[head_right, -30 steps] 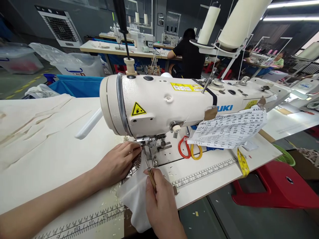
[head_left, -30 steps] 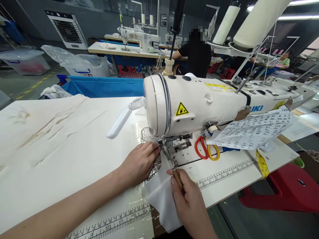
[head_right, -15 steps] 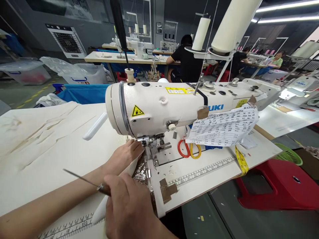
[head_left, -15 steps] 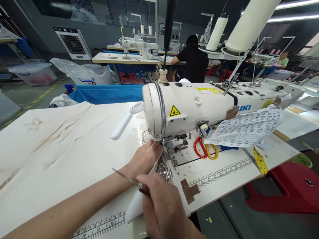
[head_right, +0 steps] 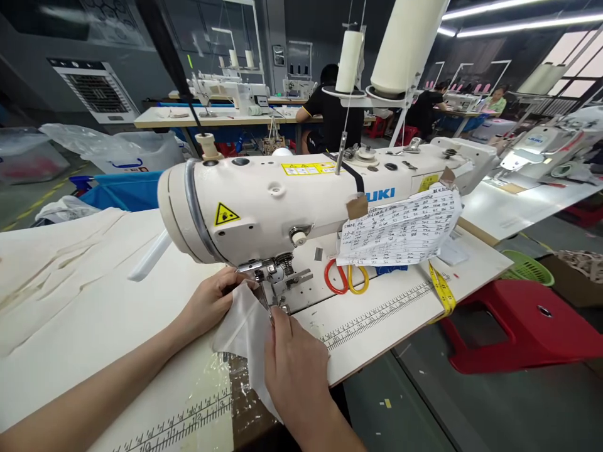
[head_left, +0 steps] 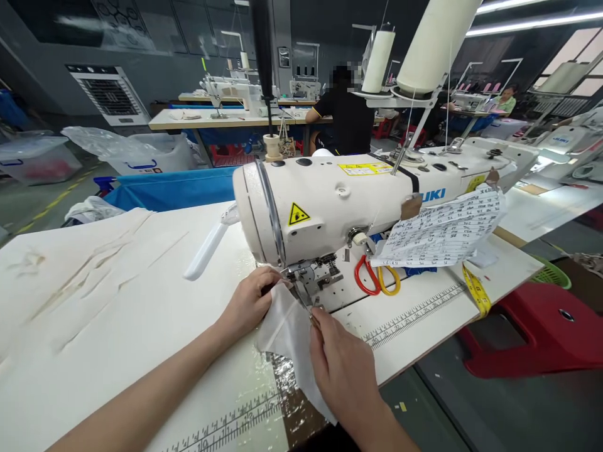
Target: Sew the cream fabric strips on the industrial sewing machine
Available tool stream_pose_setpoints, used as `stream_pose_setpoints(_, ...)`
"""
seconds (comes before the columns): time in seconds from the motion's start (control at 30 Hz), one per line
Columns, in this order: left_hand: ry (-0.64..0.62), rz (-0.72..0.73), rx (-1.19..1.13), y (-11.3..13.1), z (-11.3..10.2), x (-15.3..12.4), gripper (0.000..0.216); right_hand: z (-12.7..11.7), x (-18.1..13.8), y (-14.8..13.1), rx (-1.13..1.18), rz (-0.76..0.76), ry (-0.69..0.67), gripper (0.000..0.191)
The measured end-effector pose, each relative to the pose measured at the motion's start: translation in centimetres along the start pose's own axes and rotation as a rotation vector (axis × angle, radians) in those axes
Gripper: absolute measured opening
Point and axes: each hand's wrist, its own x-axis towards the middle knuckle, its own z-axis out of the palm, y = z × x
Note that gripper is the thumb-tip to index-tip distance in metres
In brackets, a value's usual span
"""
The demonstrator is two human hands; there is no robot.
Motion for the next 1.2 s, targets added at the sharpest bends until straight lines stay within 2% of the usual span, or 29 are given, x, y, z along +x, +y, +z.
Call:
stream_pose_setpoints(0.17, -0.018, -0.011, -0.003, 0.0, -0.2, 0.2, 0.027, 0.72, 0.52, -0.38, 0.0, 0.014, -0.003, 0.032)
stream_pose_setpoints(0.73, -0.004, -0.04, 0.003, 0.45, -0.29, 0.38, 0.031, 0.62, 0.68, -0.39, 0.031, 0.035, -0.028, 0.029)
stream_pose_setpoints(1.2, -0.016, -0.065, 0.081, 0.52, -0.17, 0.46, 0.036, 1.01, 0.72, -0.47, -0.045, 0.041, -0.048, 0.032)
